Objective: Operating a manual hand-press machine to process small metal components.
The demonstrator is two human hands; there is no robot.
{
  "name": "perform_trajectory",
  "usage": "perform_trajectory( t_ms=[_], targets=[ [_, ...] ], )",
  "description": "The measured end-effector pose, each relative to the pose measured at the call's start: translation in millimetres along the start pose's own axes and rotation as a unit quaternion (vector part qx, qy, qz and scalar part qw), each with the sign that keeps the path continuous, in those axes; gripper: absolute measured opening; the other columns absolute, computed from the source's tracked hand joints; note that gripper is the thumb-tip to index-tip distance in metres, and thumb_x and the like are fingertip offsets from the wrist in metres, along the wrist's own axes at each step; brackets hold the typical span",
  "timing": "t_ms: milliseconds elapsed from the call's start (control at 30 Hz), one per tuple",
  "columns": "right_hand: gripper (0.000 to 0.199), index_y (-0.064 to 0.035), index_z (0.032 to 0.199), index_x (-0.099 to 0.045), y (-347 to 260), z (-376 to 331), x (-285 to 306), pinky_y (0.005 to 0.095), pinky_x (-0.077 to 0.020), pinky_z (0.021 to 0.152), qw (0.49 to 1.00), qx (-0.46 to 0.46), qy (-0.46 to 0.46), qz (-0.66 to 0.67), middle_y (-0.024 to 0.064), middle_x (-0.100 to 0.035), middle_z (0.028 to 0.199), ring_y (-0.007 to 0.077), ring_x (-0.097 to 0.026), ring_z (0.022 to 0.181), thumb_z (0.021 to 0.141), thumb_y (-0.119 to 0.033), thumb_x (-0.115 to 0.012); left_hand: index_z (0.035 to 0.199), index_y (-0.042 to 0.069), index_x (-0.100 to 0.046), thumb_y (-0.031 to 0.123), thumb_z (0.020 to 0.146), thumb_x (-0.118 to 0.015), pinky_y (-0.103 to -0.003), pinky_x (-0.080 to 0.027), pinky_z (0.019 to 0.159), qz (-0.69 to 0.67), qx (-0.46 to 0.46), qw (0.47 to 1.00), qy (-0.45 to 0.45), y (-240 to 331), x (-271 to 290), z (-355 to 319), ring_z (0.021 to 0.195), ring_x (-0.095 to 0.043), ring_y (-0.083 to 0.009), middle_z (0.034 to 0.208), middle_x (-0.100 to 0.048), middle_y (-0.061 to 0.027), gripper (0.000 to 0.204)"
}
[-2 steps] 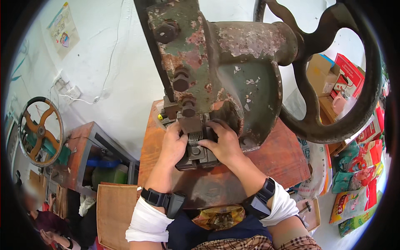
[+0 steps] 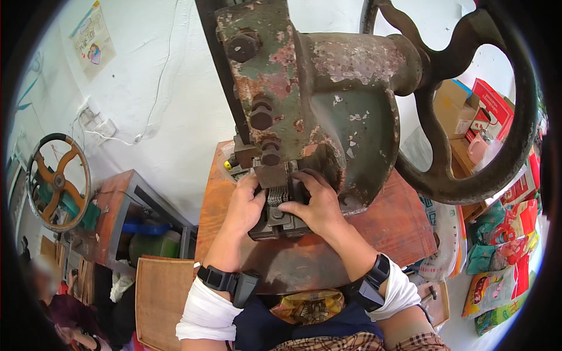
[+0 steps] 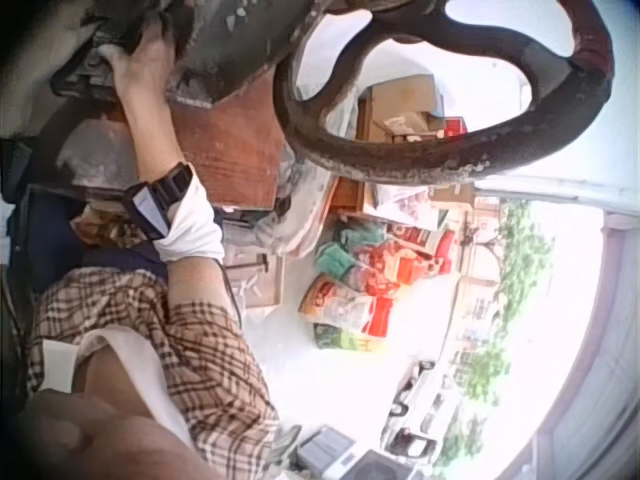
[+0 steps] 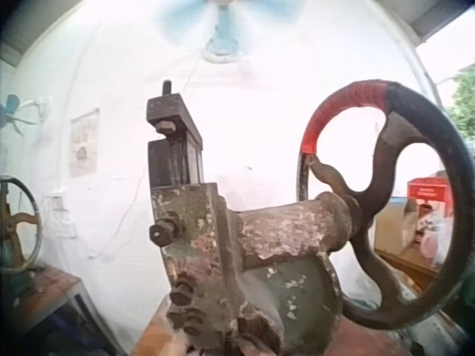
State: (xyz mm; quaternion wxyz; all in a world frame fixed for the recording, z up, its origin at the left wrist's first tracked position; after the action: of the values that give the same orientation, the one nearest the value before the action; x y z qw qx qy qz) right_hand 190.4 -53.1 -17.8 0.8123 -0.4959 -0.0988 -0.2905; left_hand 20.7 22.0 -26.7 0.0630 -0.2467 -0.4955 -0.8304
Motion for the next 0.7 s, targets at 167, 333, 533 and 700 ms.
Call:
perform_trajectory(
  t_ms=[167, 333, 533, 700],
  targets=[
    [0.08, -0.0017, 0.122, -0.054, -16, 4, -19, 0.042, -0.0396, 0.101, 0.995, -0.017, 0.032, -0.089, 0.0179, -0.047, 0.131, 0.0341, -0.044, 0.123, 0.057, -0.037, -0.084, 0.113, 0.004, -0.059, -0.001, 0.08, -0.052, -0.041, -0.035, 0.101, 0.034, -0.069, 0.997, -0.024, 4, 1, -2, 0.116, -0.045, -0.0369, 0.12, -0.054, -0.017, 0.035],
    [0.073, -0.0014, 0.121, -0.054, -14, 2, -14, 0.0422, -0.0443, 0.094, 0.995, -0.007, 0.022, -0.099, 0.0176, -0.049, 0.128, 0.0335, -0.047, 0.119, 0.061, -0.034, -0.082, 0.112, 0.005, -0.059, -0.002, 0.078, -0.053, -0.041, -0.036, 0.101, 0.037, -0.079, 0.996, -0.01, 2, 0, -4, 0.117, -0.044, -0.0373, 0.118, -0.055, -0.0158, 0.035],
    [0.064, -0.0021, 0.115, -0.058, -8, 3, -6, 0.0416, -0.046, 0.09, 0.996, 0.03, 0.035, -0.075, 0.0188, -0.057, 0.116, 0.0365, -0.054, 0.108, 0.062, -0.028, -0.082, 0.114, 0.009, -0.056, 0.002, 0.079, -0.05, -0.061, -0.031, 0.096, 0.217, -0.075, 0.973, -0.011, 10, -11, -8, 0.122, -0.039, -0.0344, 0.121, -0.053, -0.0098, 0.036],
    [0.058, -0.002, 0.113, -0.059, 0, 0, -4, 0.0412, -0.0468, 0.088, 0.998, 0.057, 0.032, -0.026, 0.0185, -0.058, 0.113, 0.0367, -0.056, 0.103, 0.063, -0.023, -0.081, 0.116, 0.012, -0.056, 0.005, 0.079, -0.05, -0.07, -0.028, 0.089, 0.211, -0.061, 0.976, 0.0, 7, -9, -9, 0.124, -0.037, -0.0336, 0.123, -0.052, -0.0047, 0.038]
  ],
)
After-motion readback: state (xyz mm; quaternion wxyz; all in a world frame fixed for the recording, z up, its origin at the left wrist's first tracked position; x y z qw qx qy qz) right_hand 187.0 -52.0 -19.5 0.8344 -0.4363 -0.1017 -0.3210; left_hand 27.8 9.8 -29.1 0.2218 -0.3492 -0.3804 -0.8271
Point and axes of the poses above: each hand's wrist, its own z-axis towards the middle knuckle, its own x-axis out of the back of the hand, y = z × x, the point moved 2 cm from there along z, towards the middle knuckle
